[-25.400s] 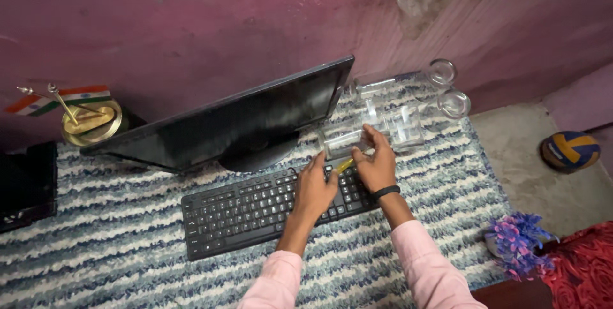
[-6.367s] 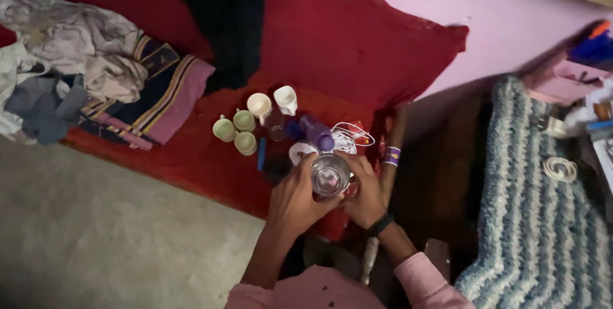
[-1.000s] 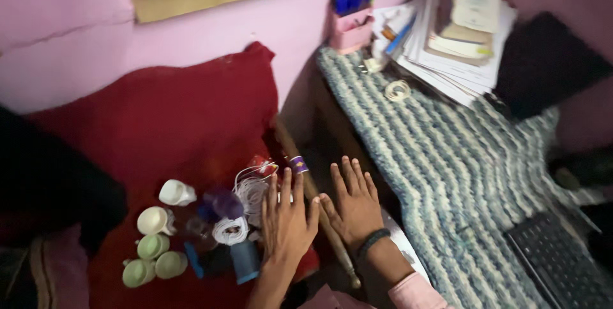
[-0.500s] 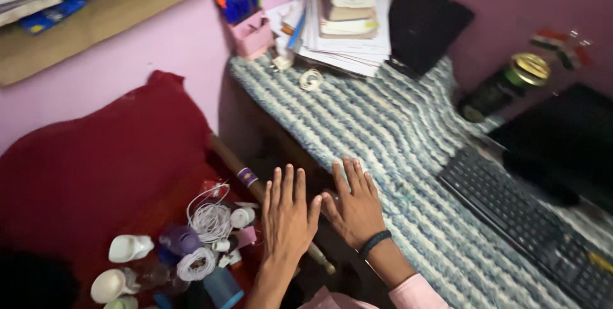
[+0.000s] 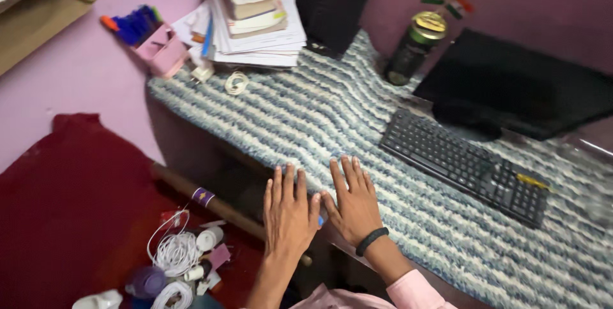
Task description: The person repeatedly picks up cups and glasses from a desk and places them on a nearby red surface. They also move a small decorative item and a pen from the desk to the same surface. The person occasionally types on the keyboard between handling items.
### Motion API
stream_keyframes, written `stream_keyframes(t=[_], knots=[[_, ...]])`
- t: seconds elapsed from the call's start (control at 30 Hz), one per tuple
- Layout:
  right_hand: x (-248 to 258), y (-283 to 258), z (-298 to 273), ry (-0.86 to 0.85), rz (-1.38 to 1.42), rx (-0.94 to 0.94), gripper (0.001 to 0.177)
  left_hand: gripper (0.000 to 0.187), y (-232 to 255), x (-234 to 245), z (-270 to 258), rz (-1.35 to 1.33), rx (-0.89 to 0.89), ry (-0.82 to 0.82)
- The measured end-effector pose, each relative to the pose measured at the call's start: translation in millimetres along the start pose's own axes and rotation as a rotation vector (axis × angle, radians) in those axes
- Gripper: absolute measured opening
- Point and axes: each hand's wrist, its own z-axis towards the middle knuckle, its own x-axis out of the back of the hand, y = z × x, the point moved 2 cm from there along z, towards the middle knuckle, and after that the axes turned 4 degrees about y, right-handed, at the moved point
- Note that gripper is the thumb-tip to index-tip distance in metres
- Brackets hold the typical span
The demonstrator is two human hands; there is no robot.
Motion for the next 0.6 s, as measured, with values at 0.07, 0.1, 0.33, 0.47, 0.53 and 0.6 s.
stream_keyframes(t=[0.07,0.1,0.33,0.47,0.53,0.6], knots=[[5,7,-4,0.014,-0.006,-0.037,0.068,0.058,7,-5,4,-0.013,-0.027,-0.021],[7,10,-7,0.018,-0.007,-0.054,0.068,0.058,11,-8,5,-0.018,-0.038,-0.033],[19,33,-20,0.095,-0.041,-0.164,0.066,0.057,37,-24,18,-0.066,-0.152,-0.088],[27,47,-32,0.125,-0.058,-0.239,0.066,0.057,54,-35,25,-0.083,-0.232,-0.131],[31,54,-38,0.14,-0.069,-0.283,0.066,0.057,63,-40,28,-0.096,-0.273,-0.155],[37,60,-45,0.149,-0.082,-0.338,0.066,0.056,73,-47,30,-0.118,-0.304,-0.183]])
